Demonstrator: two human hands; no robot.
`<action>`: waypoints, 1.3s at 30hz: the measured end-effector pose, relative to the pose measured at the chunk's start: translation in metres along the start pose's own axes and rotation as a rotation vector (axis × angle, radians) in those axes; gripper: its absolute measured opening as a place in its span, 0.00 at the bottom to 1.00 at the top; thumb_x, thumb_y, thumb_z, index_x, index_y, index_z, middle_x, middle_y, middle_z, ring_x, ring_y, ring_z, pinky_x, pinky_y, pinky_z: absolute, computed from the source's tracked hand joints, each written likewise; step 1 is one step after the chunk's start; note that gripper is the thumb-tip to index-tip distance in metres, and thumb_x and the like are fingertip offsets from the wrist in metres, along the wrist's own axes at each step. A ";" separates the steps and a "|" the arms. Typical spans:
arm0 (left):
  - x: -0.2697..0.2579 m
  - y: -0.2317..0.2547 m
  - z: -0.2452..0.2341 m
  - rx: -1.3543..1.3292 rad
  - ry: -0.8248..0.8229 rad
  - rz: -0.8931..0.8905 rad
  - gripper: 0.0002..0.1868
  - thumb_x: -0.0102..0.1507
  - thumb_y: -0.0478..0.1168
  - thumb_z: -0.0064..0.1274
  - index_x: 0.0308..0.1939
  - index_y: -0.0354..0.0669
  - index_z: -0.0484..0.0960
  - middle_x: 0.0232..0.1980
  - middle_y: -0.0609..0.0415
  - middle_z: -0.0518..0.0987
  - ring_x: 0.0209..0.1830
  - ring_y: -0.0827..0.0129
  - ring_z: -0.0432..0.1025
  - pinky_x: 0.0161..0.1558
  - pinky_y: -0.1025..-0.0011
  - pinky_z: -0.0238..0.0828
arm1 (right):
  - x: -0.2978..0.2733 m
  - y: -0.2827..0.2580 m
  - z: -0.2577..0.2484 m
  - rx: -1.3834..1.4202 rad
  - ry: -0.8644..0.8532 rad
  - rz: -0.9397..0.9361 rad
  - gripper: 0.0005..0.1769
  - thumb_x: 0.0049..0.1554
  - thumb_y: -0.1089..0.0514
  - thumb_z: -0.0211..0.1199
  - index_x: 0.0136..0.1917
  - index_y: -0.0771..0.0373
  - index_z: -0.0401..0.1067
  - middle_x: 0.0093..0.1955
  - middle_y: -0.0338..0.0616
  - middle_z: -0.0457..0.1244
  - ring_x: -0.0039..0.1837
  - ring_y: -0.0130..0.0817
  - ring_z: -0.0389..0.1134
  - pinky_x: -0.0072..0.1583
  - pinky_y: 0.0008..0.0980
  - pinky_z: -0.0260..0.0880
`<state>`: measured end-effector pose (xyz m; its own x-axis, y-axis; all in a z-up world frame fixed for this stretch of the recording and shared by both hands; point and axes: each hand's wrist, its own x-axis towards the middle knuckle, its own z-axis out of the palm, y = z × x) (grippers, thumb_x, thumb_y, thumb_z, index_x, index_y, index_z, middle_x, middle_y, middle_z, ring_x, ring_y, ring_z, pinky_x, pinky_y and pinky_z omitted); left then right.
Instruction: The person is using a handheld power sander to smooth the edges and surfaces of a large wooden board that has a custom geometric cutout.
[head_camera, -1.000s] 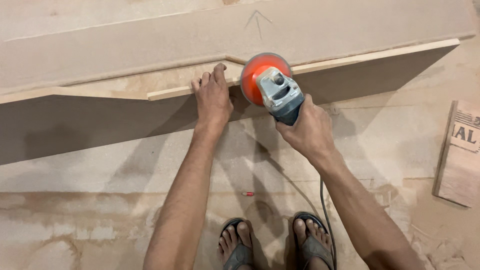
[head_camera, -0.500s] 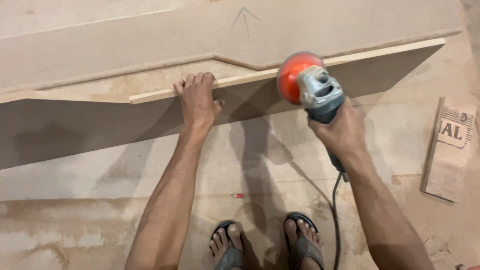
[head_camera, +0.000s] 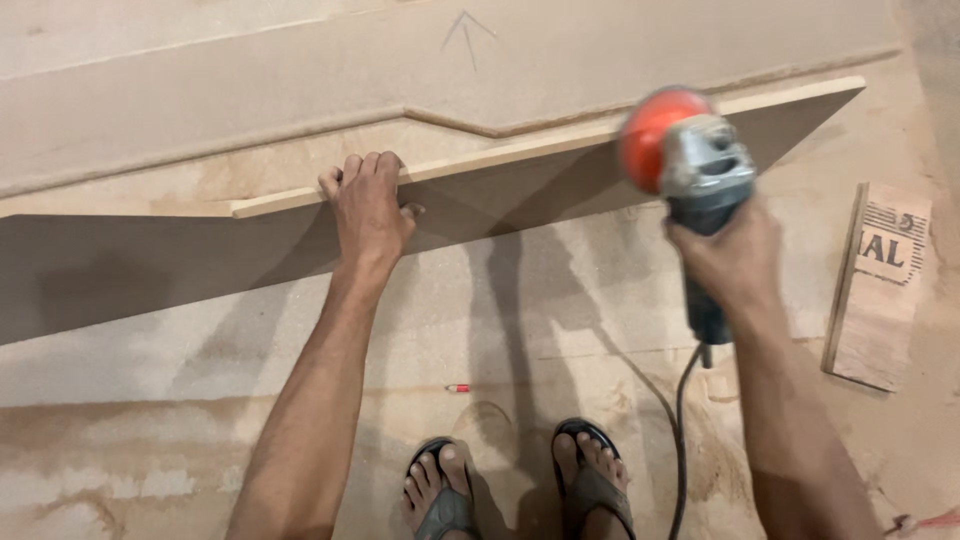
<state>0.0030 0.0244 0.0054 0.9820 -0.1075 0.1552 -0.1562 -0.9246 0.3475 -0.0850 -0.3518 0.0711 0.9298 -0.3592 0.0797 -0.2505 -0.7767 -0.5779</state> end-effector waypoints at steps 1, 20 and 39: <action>0.000 0.000 0.000 0.002 -0.002 0.000 0.28 0.49 0.41 0.75 0.49 0.43 0.79 0.50 0.52 0.80 0.58 0.57 0.69 0.64 0.52 0.51 | -0.005 -0.007 0.008 0.021 -0.056 -0.036 0.32 0.44 0.55 0.78 0.58 0.70 0.72 0.47 0.58 0.71 0.49 0.47 0.75 0.52 0.42 0.74; 0.000 -0.012 -0.003 0.011 0.021 0.047 0.30 0.47 0.43 0.76 0.50 0.42 0.79 0.51 0.51 0.80 0.58 0.56 0.68 0.64 0.49 0.50 | 0.006 0.016 0.001 -0.034 -0.008 -0.032 0.29 0.45 0.51 0.78 0.53 0.71 0.74 0.45 0.60 0.70 0.48 0.52 0.74 0.50 0.45 0.74; -0.020 -0.063 -0.026 0.026 -0.063 -0.044 0.31 0.49 0.45 0.75 0.53 0.43 0.79 0.50 0.51 0.80 0.55 0.58 0.70 0.68 0.47 0.47 | -0.029 -0.001 0.008 0.125 0.046 -0.136 0.30 0.45 0.54 0.78 0.54 0.75 0.72 0.48 0.58 0.71 0.50 0.45 0.75 0.52 0.40 0.75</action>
<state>-0.0095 0.0943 0.0050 0.9927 -0.0890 0.0814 -0.1110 -0.9379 0.3286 -0.1098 -0.3363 0.0627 0.9389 -0.2804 0.1996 -0.0847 -0.7504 -0.6556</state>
